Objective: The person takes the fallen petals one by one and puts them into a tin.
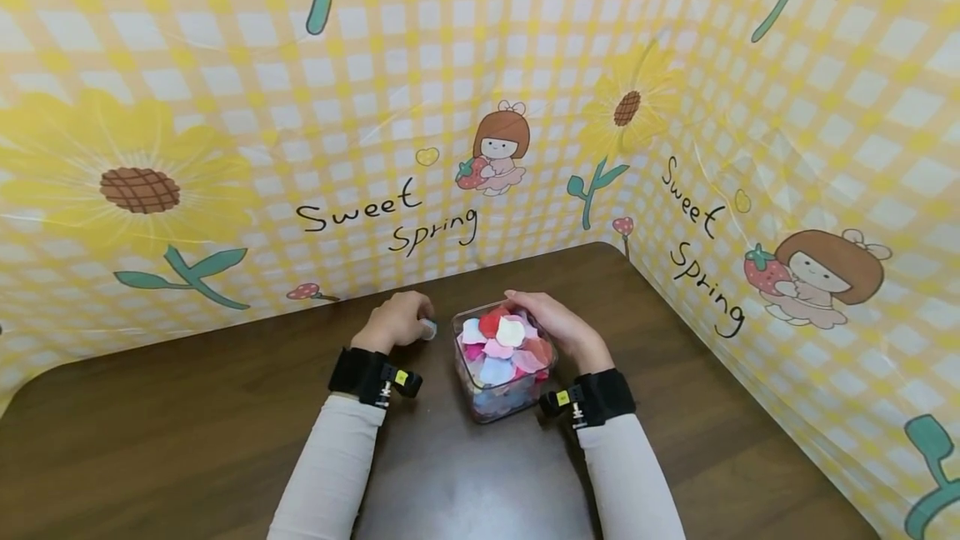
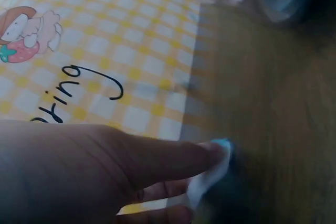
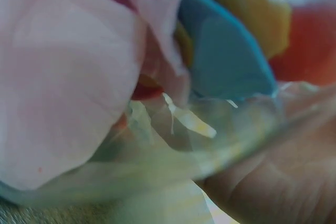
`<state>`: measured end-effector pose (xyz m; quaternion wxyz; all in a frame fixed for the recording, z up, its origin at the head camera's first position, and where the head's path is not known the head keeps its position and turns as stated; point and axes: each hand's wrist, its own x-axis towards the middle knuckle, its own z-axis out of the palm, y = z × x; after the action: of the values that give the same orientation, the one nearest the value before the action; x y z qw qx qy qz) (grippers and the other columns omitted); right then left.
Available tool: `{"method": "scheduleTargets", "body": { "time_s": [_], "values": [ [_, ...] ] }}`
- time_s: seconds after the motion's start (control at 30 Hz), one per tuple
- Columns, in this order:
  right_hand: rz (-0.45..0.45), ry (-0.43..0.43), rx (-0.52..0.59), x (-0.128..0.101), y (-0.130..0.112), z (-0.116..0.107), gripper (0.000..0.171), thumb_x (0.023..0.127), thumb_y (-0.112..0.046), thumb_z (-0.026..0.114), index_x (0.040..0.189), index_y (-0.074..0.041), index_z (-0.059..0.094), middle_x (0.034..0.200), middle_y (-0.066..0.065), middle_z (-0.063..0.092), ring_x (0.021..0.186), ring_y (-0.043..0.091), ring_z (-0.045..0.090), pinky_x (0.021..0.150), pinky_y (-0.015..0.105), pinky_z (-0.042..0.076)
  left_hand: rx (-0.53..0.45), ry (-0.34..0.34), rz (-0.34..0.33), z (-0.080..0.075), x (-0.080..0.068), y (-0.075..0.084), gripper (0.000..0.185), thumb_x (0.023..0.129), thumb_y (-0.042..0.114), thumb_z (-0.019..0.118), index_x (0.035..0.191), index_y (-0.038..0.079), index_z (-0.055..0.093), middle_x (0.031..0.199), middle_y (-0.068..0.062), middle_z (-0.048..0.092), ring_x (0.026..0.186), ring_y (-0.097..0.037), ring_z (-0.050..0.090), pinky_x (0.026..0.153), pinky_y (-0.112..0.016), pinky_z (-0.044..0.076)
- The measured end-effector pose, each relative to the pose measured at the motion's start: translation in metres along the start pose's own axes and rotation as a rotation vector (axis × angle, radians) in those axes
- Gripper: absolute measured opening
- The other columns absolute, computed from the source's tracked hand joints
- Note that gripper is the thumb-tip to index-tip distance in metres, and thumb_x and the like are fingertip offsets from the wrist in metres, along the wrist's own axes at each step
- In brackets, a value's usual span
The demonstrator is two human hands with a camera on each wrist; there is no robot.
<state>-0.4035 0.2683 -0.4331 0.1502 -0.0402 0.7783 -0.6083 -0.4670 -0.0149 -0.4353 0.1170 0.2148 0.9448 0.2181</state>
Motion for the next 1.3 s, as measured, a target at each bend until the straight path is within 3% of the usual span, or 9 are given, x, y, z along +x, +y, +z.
{"method": "scheduleTargets", "body": {
  "time_s": [0.1,0.2,0.33,0.53,0.73,0.87,1.0,1.1,1.3],
  "values": [
    [-0.003,0.007,0.005,0.0,0.0,0.001,0.056,0.106,-0.046,0.045,0.126,0.002,0.067,0.116,0.011,0.065,0.111,0.025,0.058,0.103,0.042,0.043,-0.027,0.004,-0.033,0.002,0.0,-0.002,0.003,0.09,0.015,0.077,0.09,0.013,0.075,0.09,-0.003,0.069,0.08,-0.024,0.062,0.075,-0.045,0.049],
    [-0.003,0.0,-0.003,0.0,0.001,0.001,0.057,0.107,-0.047,0.044,0.127,0.001,0.066,0.117,0.011,0.065,0.111,0.024,0.058,0.104,0.042,0.043,-0.036,-0.007,-0.019,0.0,-0.002,-0.003,0.007,0.09,0.013,0.076,0.083,0.013,0.075,0.085,-0.001,0.068,0.077,-0.022,0.06,0.073,-0.042,0.047],
    [-0.003,-0.01,0.0,0.0,0.004,0.001,0.056,0.107,-0.047,0.045,0.127,0.001,0.066,0.116,0.01,0.065,0.111,0.024,0.057,0.104,0.041,0.043,-0.039,-0.005,-0.014,-0.003,-0.006,-0.003,0.006,0.09,0.018,0.078,0.089,0.012,0.075,0.088,-0.001,0.068,0.079,-0.021,0.06,0.074,-0.042,0.047],
    [0.001,-0.004,0.005,-0.001,0.005,0.001,0.055,0.106,-0.047,0.046,0.124,0.001,0.068,0.115,0.01,0.066,0.11,0.023,0.058,0.104,0.041,0.043,-0.035,-0.015,0.01,0.0,-0.005,0.001,0.035,0.087,0.026,0.081,0.114,0.006,0.071,0.101,-0.007,0.069,0.091,-0.024,0.063,0.082,-0.048,0.05],
    [-0.003,-0.007,0.006,-0.002,0.003,0.001,0.056,0.106,-0.047,0.046,0.125,0.001,0.067,0.117,0.011,0.065,0.112,0.024,0.058,0.106,0.043,0.042,-0.064,-0.031,-0.031,0.01,0.001,0.007,0.016,0.088,0.022,0.081,0.095,0.01,0.074,0.097,-0.004,0.069,0.086,-0.023,0.062,0.081,-0.046,0.05],
    [-0.001,0.002,0.009,-0.002,0.001,0.002,0.055,0.106,-0.046,0.046,0.127,0.001,0.067,0.118,0.012,0.064,0.114,0.026,0.056,0.107,0.045,0.041,-0.094,-0.02,-0.036,0.009,0.001,0.009,0.01,0.089,0.018,0.079,0.09,0.01,0.073,0.091,-0.004,0.068,0.082,-0.022,0.06,0.077,-0.044,0.049],
    [0.014,0.007,0.012,-0.002,0.001,0.002,0.055,0.106,-0.047,0.046,0.128,-0.001,0.066,0.121,0.012,0.063,0.117,0.027,0.055,0.108,0.047,0.039,-0.107,0.046,-0.013,-0.004,-0.005,0.01,0.012,0.088,0.018,0.08,0.09,0.01,0.071,0.088,-0.003,0.068,0.08,-0.021,0.061,0.074,-0.041,0.048],
    [0.021,0.008,0.009,-0.003,0.001,0.002,0.056,0.106,-0.047,0.046,0.129,-0.001,0.066,0.122,0.012,0.063,0.118,0.028,0.055,0.109,0.048,0.038,-0.133,0.15,0.055,-0.02,-0.015,0.015,0.013,0.088,0.017,0.081,0.09,0.009,0.071,0.087,-0.003,0.071,0.081,-0.02,0.065,0.074,-0.04,0.049],
    [-0.009,-0.006,0.004,0.0,0.0,-0.001,0.055,0.106,-0.046,0.045,0.129,0.0,0.066,0.118,0.012,0.063,0.114,0.026,0.056,0.105,0.044,0.041,-0.155,0.371,0.261,-0.053,-0.042,0.055,0.008,0.091,0.018,0.079,0.093,0.011,0.077,0.09,-0.003,0.076,0.078,-0.019,0.065,0.071,-0.036,0.05]
  ]
}}
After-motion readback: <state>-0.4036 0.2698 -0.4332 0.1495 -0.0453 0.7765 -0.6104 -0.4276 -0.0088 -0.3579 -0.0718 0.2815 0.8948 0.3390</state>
